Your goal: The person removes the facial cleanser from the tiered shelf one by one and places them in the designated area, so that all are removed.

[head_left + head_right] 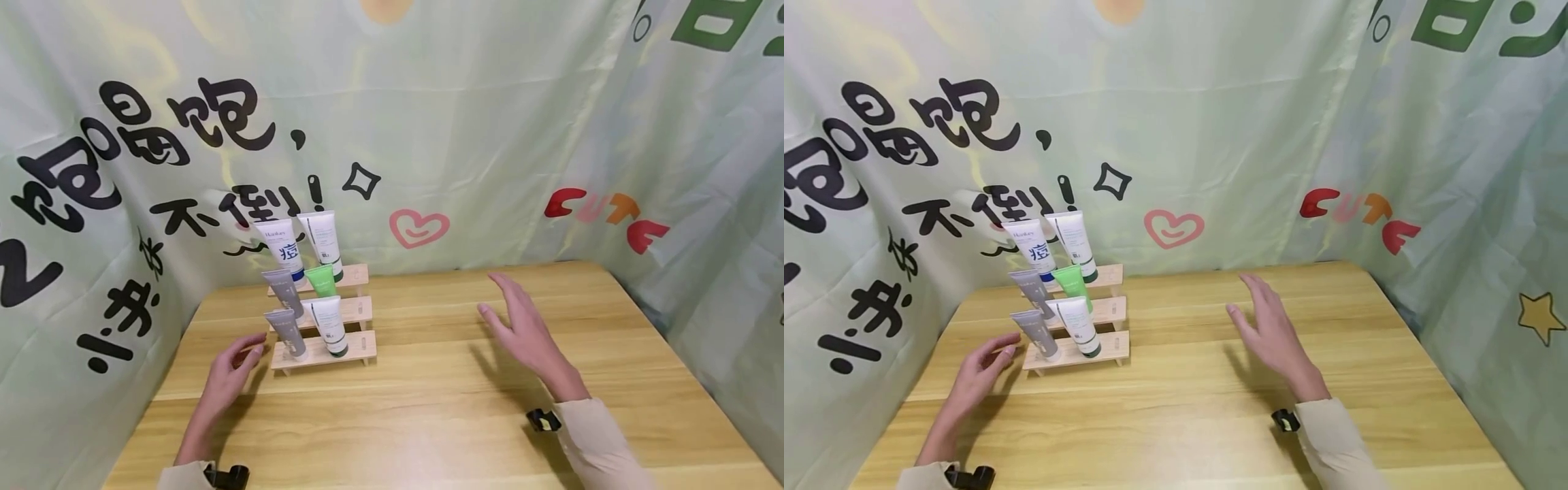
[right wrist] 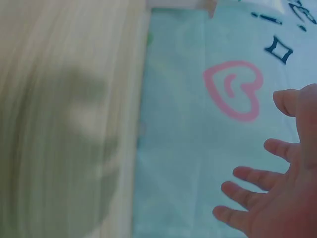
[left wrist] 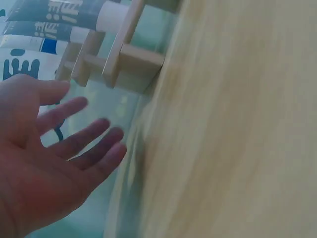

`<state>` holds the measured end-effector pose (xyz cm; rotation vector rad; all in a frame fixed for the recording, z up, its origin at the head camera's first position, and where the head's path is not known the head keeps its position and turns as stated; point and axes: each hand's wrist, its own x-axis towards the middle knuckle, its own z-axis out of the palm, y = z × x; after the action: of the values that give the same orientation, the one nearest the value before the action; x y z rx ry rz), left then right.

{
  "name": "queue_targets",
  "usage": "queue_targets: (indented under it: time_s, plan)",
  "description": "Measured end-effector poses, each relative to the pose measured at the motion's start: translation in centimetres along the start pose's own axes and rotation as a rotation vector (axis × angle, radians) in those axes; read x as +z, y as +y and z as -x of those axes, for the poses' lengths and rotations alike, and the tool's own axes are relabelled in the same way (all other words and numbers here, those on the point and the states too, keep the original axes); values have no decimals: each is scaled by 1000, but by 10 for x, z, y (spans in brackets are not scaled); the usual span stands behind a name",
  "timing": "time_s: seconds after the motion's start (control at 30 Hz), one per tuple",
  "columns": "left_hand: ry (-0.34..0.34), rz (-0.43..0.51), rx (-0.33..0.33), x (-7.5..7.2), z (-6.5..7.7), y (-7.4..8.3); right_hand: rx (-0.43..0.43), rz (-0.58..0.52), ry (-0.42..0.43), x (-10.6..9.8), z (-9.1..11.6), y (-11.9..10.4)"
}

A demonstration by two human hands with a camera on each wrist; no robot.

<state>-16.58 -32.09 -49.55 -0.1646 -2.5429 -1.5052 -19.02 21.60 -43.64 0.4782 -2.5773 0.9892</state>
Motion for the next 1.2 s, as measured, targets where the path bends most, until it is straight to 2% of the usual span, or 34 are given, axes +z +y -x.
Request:
queue_targets:
  time_s: [0.13, 0.23, 0.4, 0.47, 0.6, 0.77, 0.97, 1.2]
  plan:
    - [-41, 192, -143, 8, 2, -2, -39, -56, 15, 13, -9, -16]
    - [-58, 269, -200, 12, 3, -5, -51, -93, 20, 22, -18, -29]
    - [-119, 362, -191, 16, 1, -7, -61, -169, 17, 36, -32, -50]
    - [-129, 371, -203, 18, 1, -8, -62, -202, 12, 41, -38, -59]
    - [-117, 393, -226, 20, 1, -11, -84, -278, -8, 49, -53, -79]
    - [-105, 455, -249, 21, 2, -16, -106, -451, -23, 60, -77, -102]
    - [-102, 485, -260, 22, 0, -20, -52, -675, -35, 75, -108, -117]
    - [-88, 494, -282, 22, 0, -21, -24, -782, -102, 95, -137, -131]
